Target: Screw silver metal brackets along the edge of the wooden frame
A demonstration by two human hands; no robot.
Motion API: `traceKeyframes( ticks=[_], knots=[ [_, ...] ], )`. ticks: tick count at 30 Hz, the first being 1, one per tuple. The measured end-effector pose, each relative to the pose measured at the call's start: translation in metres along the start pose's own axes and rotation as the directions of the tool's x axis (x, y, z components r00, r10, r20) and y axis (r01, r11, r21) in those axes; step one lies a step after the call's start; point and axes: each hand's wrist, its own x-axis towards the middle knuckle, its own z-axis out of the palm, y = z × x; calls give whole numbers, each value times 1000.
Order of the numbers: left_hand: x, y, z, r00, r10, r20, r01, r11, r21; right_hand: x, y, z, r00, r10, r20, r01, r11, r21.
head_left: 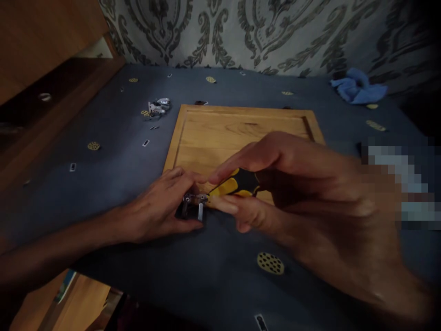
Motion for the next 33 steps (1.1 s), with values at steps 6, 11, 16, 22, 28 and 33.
traceKeyframes(
  ticks=[6,11,16,22,28,33],
  knots=[
    [-2,-2,1,1000,6,-13,-5,999,45,-8,4,11,969,-137,-207,121,989,-85],
    [-1,3,-1,1000,-17,4,17,1000,26,-4,-6,3,937,-126,-325,88,988,-127],
    [-3,1,1,1000,-15,-10,16,1000,10,-5,2,5,956,-164,-242,128,979,-156],
    [-4,-4,6,999,13,-40,-13,1000,-5,-3,8,8,953,-246,-178,217,962,-169],
    [-2,-2,3,1000,-5,-23,5,1000,-12,-2,12,8,958,-243,-155,224,966,-133],
    [-1,0,1,1000,-4,-8,4,1000,29,-2,11,5,981,-171,-89,159,979,-127]
  ],
)
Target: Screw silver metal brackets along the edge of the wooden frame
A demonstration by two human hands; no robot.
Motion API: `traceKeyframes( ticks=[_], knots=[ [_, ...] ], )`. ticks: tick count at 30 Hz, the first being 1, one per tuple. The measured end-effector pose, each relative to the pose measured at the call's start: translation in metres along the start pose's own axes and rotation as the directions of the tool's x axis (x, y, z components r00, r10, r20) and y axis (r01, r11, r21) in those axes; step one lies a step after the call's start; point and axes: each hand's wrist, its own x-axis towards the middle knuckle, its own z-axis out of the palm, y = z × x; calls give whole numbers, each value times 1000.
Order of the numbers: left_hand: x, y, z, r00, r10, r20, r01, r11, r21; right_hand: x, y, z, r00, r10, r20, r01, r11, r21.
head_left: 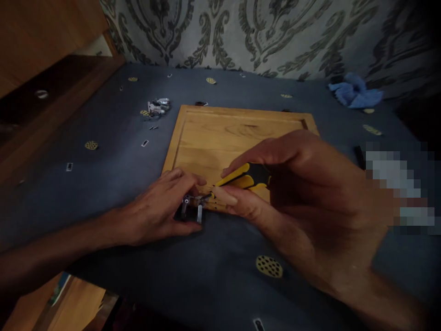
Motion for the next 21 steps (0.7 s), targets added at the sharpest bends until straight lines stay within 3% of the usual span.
traceKeyframes(
  ticks=[6,13,18,21],
  knots=[
    [-2,-4,2,999,50,-11,-50,999,-7,7,-5,0,991,51,121,-42,996,-79],
    [-5,-10,6,998,60,-7,-60,998,25,5,-7,1,990,65,126,-60,997,-45],
    [-2,-4,2,1000,-10,19,9,1000,19,6,-7,-4,990,112,86,-110,994,-29],
    [-1,-2,1,1000,-12,13,12,1000,-2,10,-6,-13,974,141,174,-151,987,45]
  ],
)
